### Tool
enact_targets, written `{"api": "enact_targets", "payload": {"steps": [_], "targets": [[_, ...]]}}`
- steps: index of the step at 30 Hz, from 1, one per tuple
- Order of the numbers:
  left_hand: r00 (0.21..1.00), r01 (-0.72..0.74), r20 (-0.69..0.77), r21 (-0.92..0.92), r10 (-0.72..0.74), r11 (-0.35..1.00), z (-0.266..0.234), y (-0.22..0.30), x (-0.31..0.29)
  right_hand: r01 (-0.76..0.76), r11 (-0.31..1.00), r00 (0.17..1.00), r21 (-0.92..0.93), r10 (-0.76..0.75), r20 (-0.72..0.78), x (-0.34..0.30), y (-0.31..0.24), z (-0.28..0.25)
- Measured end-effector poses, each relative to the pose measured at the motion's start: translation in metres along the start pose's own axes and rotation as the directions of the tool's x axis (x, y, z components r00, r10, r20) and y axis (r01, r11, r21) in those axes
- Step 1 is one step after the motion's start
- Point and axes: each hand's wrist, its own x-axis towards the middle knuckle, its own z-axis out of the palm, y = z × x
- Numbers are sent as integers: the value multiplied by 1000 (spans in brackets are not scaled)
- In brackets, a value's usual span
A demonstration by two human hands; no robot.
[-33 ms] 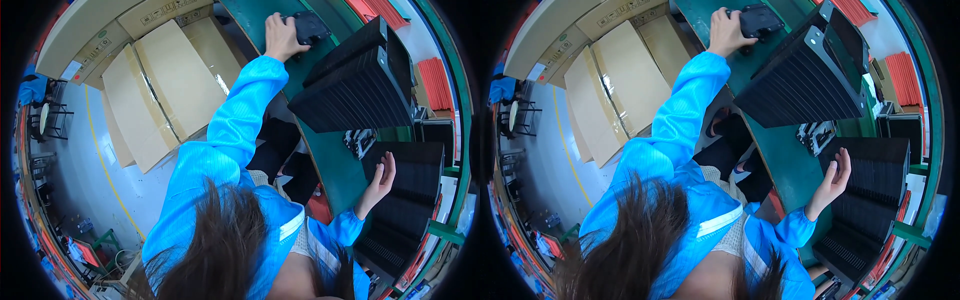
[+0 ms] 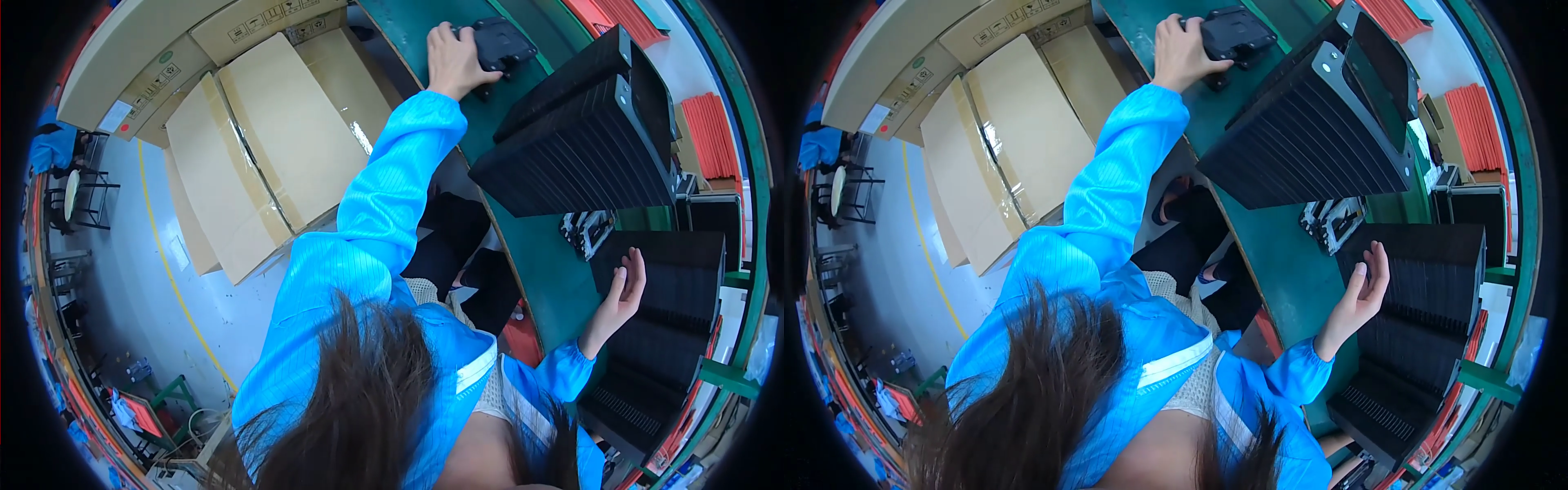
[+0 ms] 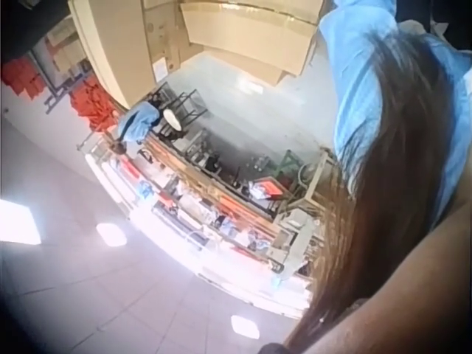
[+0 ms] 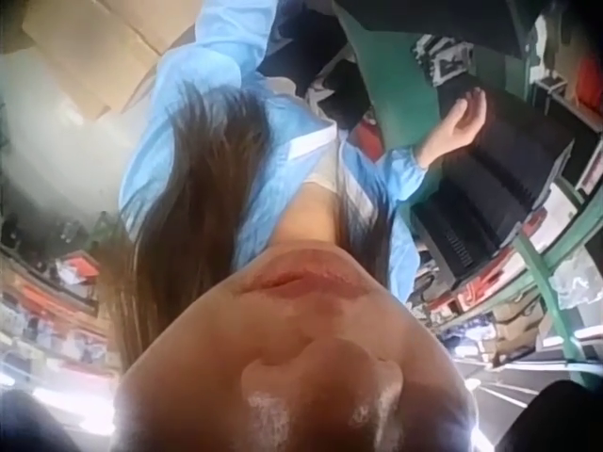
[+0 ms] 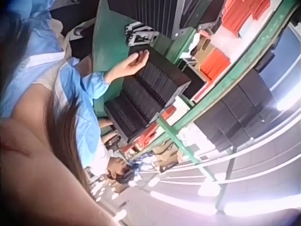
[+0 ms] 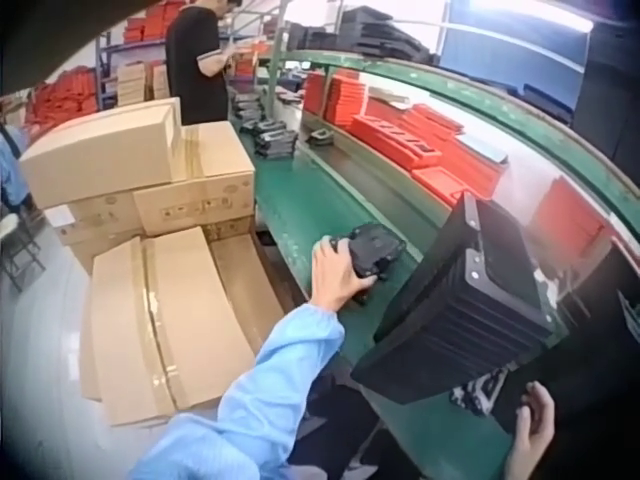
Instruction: Assembling small electronic components into black plastic housings on a production line.
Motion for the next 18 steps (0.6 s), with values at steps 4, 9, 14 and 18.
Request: {"api": "enact_targets", "payload": {"steps": [4, 9, 14, 18], "targets": [[999, 35, -24, -40, -36, 999, 7, -11, -4, -5, 1000, 1000, -8, 5, 3, 0, 4, 1], [998, 56, -2, 2, -56, 998, -1, 3, -8, -20, 1000, 1000, 6, 20, 13, 2, 3, 8], [999, 50, -8, -3, -50, 999, -6, 25, -19, -22, 1000, 1000, 12, 22, 19, 6, 0, 14], [995, 91, -28, 16, -91, 996, -6, 25, -29, -1, 1000, 1000, 26, 1, 18, 6, 2, 13]]}}
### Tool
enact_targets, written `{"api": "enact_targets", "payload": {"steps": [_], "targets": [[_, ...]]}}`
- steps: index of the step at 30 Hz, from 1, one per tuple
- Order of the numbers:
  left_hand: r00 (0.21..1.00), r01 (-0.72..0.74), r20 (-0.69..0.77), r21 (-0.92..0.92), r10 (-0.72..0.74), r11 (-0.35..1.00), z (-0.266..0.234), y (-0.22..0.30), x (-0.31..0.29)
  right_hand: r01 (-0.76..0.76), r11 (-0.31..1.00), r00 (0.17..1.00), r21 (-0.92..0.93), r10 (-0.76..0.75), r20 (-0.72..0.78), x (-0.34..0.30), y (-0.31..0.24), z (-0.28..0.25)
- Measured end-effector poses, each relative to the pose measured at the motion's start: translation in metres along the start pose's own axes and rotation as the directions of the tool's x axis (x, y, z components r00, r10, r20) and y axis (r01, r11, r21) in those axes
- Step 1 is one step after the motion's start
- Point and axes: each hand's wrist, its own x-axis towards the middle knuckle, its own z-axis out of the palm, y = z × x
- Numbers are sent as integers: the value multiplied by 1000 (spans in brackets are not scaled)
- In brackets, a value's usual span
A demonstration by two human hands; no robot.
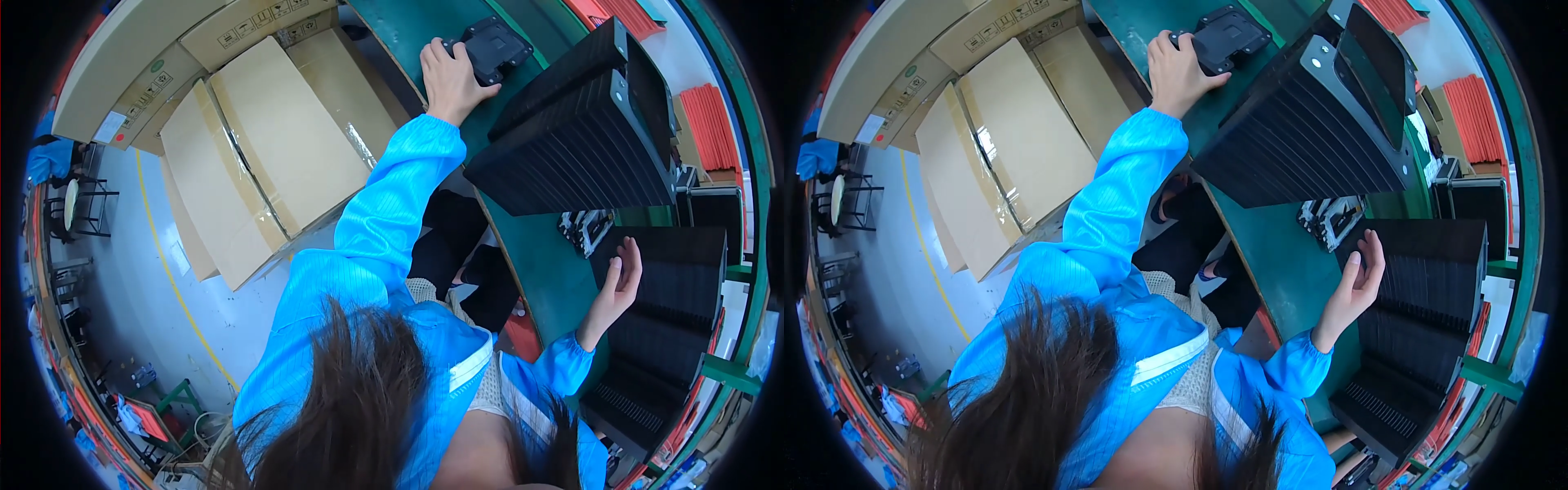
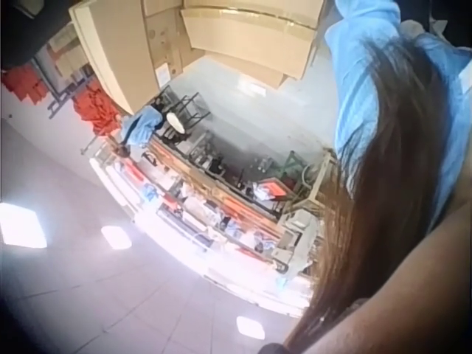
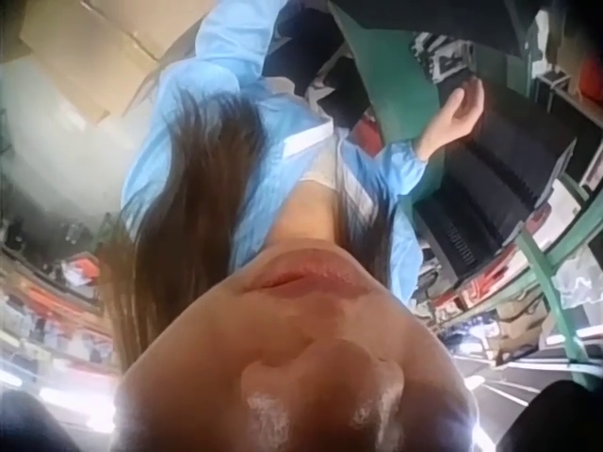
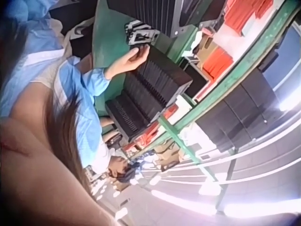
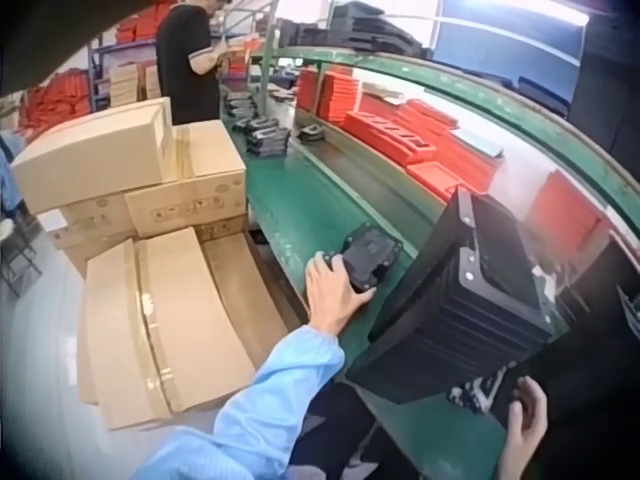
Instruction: Assembling small electronic components into black plastic housings on a production line.
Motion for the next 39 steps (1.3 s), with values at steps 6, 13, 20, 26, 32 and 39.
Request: {"api": "enact_targets", "payload": {"steps": [6, 13, 20, 26, 32, 39], "targets": [[999, 29, 25, 13, -29, 999, -6, 16, -13, -29, 1000, 1000, 13, 29, -13, -6, 4, -6], [997, -53, -62, -43, 51, 998, -4, 14, 10, 92, 994, 996, 54, -91, -17, 20, -35, -9], [984, 32, 99, -917, 148, 398, -128, 105, 25, 711, 703, 700, 6, -708, 99, 110, -106, -6], [986, 72, 119, -937, 119, 340, -146, 139, 14, 827, 498, 329, 261, -805, 494, 181, -156, 51], [996, -40, 7, -852, 88, 522, -133, 138, 23, 776, 511, 239, 370, -781, 577, 190, -152, 64], [996, -81, -39, -810, 85, 580, -133, 143, 25, 764, 572, 293, 300, -721, 628, 191, -151, 70]]}}
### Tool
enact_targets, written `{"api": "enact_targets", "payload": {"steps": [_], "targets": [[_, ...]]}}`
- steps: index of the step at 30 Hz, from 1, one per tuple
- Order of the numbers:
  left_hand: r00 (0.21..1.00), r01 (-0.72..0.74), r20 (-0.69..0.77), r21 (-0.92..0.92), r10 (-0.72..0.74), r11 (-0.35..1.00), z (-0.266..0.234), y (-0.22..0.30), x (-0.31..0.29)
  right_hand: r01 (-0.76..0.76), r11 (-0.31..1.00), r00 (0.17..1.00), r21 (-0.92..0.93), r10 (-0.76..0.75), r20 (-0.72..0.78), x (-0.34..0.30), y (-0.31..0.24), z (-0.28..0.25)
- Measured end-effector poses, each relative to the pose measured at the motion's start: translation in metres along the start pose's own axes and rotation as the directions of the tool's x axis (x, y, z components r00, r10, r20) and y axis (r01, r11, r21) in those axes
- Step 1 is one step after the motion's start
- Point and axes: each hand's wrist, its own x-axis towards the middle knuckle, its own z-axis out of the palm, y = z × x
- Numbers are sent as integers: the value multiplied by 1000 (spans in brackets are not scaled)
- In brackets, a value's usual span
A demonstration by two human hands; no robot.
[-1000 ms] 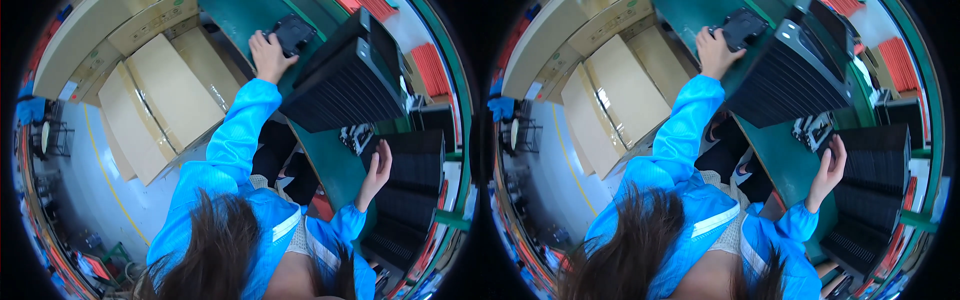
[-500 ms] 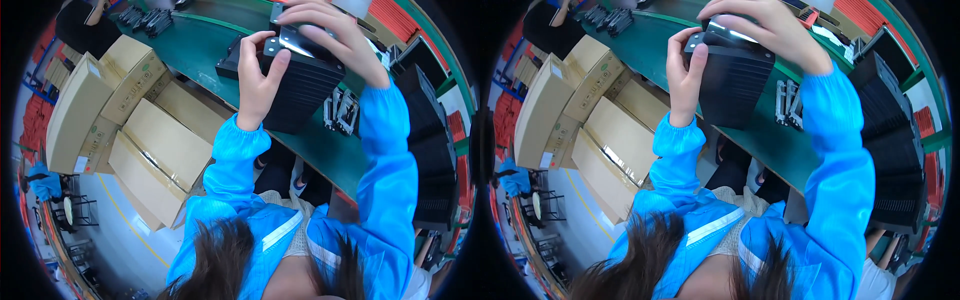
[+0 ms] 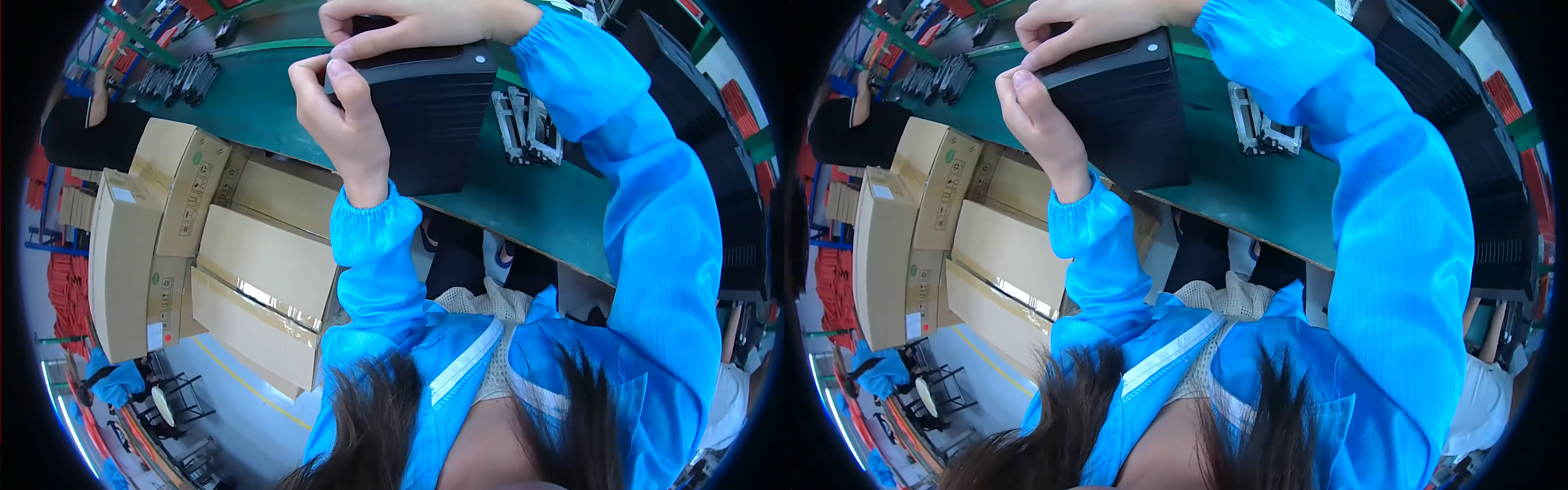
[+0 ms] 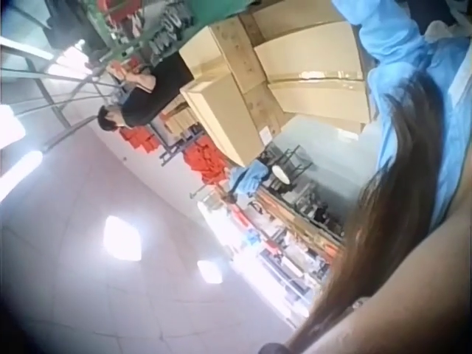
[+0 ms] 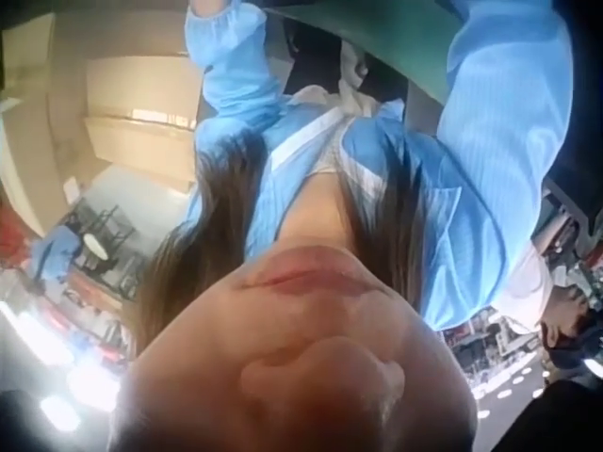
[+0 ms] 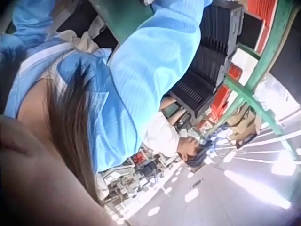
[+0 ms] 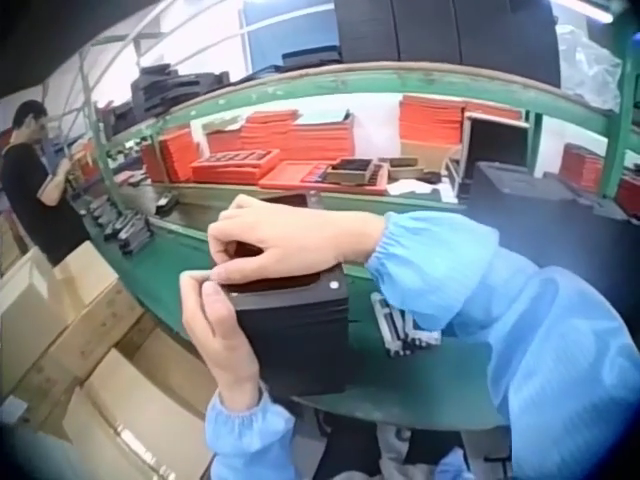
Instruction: Assembling small electronic components into black plastic housings on a production line.
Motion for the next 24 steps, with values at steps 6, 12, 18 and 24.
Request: {"api": "enact_targets", "payload": {"steps": [6, 12, 18, 24], "targets": [[1000, 16, -25, -1, -16, 1000, 1, 0, -2, -69, 991, 995, 114, 77, -67, 2, 0, 3], [999, 37, -39, 6, -36, 999, 0, -1, -3, 360, 927, 897, 104, -313, -311, 16, 9, -2], [999, 16, -32, 7, -16, 1000, -3, -2, -1, 301, 944, 895, 137, -230, -381, 21, 15, 14], [999, 19, -26, 16, -19, 1000, -4, -3, -2, 412, 879, 459, 239, 26, -888, -20, 21, -9]]}}
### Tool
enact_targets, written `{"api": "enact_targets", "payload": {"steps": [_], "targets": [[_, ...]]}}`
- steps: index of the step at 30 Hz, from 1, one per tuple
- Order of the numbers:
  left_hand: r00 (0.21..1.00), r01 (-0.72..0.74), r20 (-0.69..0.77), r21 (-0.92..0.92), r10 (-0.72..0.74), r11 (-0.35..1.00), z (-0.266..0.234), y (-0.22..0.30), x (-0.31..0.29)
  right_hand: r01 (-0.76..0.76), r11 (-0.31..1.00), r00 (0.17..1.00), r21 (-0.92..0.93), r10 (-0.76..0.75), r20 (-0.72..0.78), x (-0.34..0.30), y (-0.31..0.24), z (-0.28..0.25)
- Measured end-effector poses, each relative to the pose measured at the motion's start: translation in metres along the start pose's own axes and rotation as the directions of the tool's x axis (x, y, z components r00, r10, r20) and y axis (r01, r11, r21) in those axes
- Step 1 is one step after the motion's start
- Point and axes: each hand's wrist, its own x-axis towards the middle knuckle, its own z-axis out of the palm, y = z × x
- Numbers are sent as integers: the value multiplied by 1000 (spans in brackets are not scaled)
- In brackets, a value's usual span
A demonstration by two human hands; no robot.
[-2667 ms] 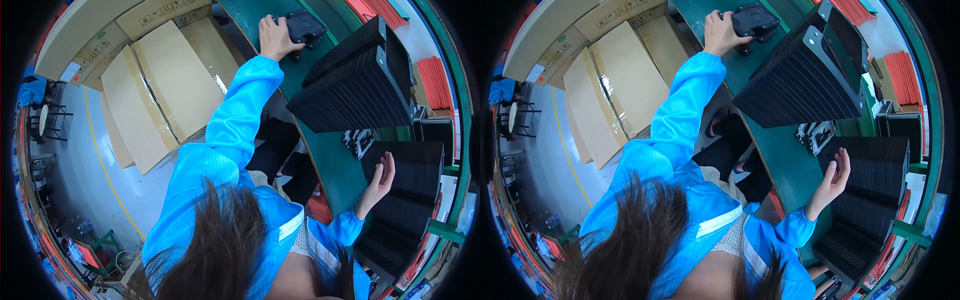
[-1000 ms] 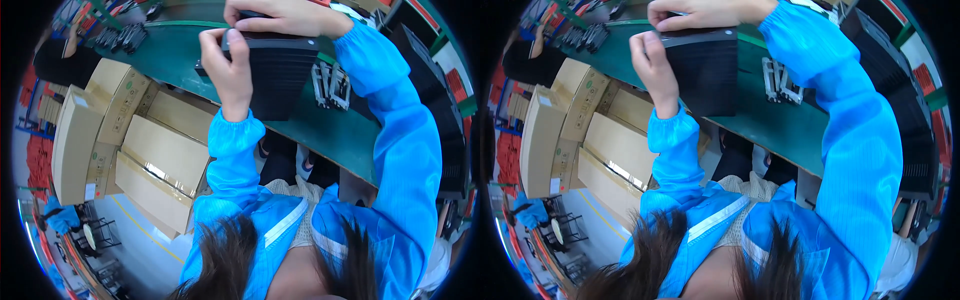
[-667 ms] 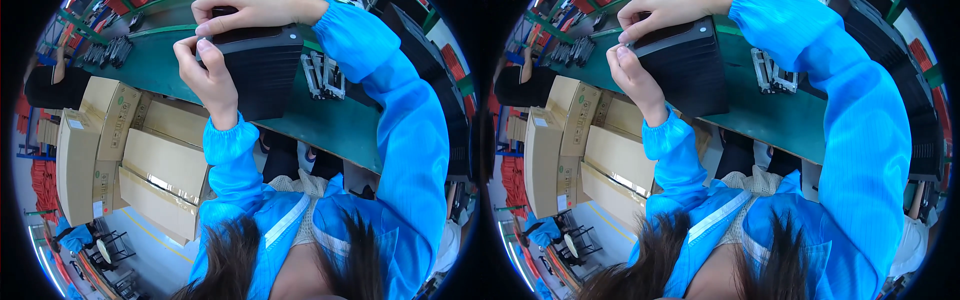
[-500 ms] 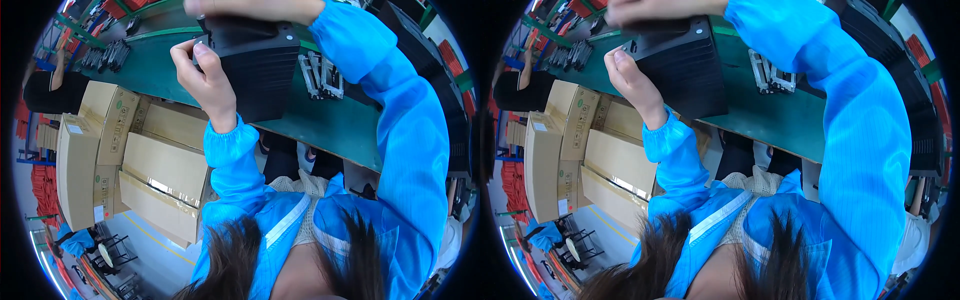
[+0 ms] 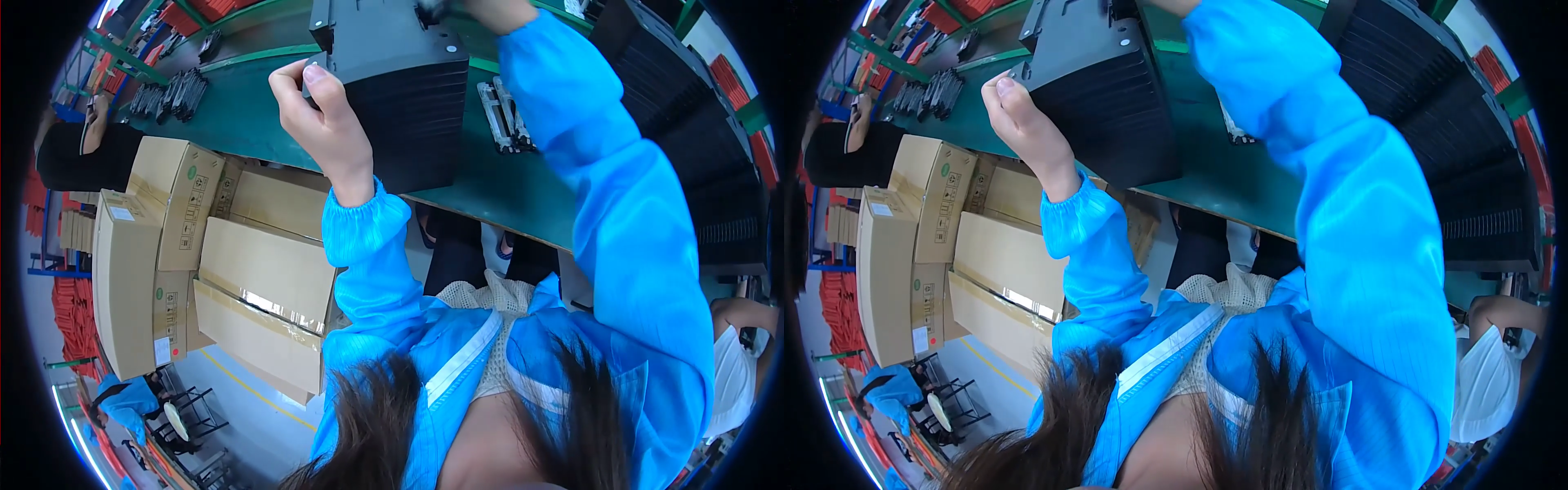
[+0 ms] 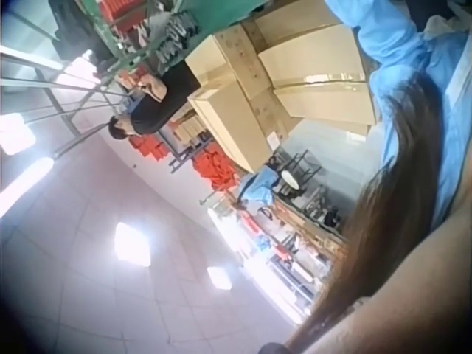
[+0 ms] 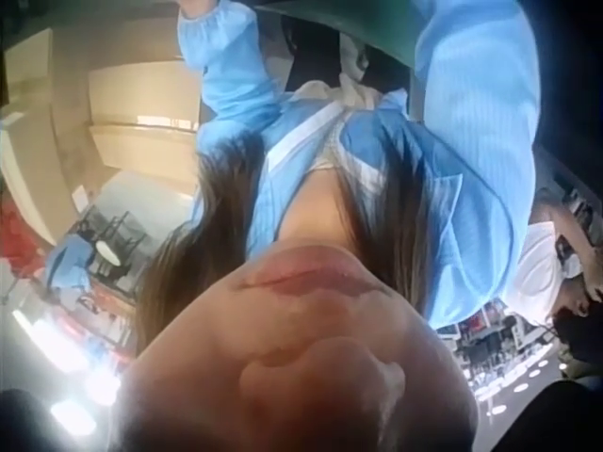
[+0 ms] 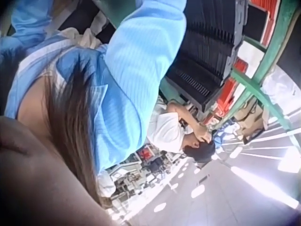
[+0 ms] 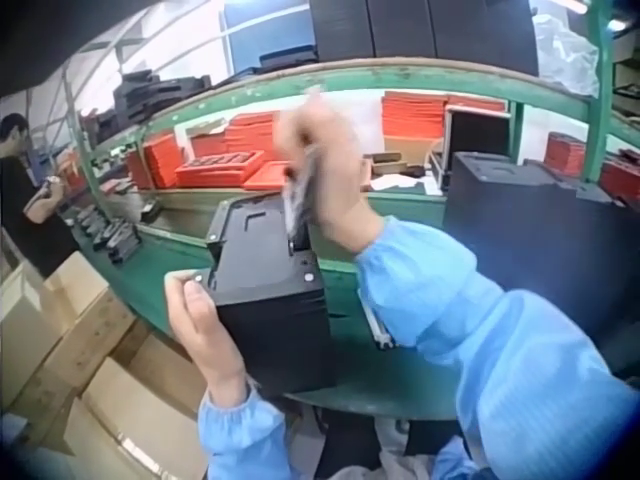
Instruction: Assembling small electronic components into black plastic housings on a production line.
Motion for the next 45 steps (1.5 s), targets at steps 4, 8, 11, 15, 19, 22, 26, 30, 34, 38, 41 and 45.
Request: {"api": "enact_targets", "payload": {"steps": [4, 8, 11, 15, 19, 22, 26, 30, 34, 38, 41, 45], "targets": [[1000, 10, 27, -30, -9, 999, 4, 6, -4, -34, 999, 988, 4, 35, -151, -25, -64, -18], [834, -418, -362, 78, 416, 905, 7, 34, -51, -111, 970, 993, -215, 99, -65, -98, -89, -75], [861, -91, 477, -194, 175, 977, -5, 57, -104, -118, 893, 992, -435, 123, -15, -131, -106, -75], [360, 692, 898, -75, -253, 718, 39, 22, -153, -11, 839, 1000, -544, 17, 6, -157, -137, -61], [115, 982, 940, -156, -321, -106, 66, 24, -163, -59, 801, 997, -596, 78, 7, -189, -146, -60], [253, 967, 892, -248, -374, 61, 86, 8, -174, -101, 679, 993, -727, 110, -35, -200, -150, -61], [689, 661, 627, -338, -363, 670, 134, -39, -154, -213, 429, 977, -878, 94, -191, -214, -159, -67], [771, 189, 595, 127, -227, 974, 179, -82, -137, -378, 395, 926, -837, 146, -349, -224, -175, -74], [731, -47, 670, 237, -128, 970, 193, -103, -152, -359, 392, 933, -847, 140, -331, -214, -180, -69], [774, -170, 630, 302, -62, 938, 185, -69, -162, -313, 418, 950, -853, 134, -282, -199, -180, -72], [798, -197, 597, 124, 86, 973, 155, -31, -150, -256, 498, 966, -828, 160, -202, -176, -172, -64], [692, -241, 661, -167, 290, 956, 84, 26, -118, -217, 648, 976, -730, 154, -154, -140, -142, -49]]}}
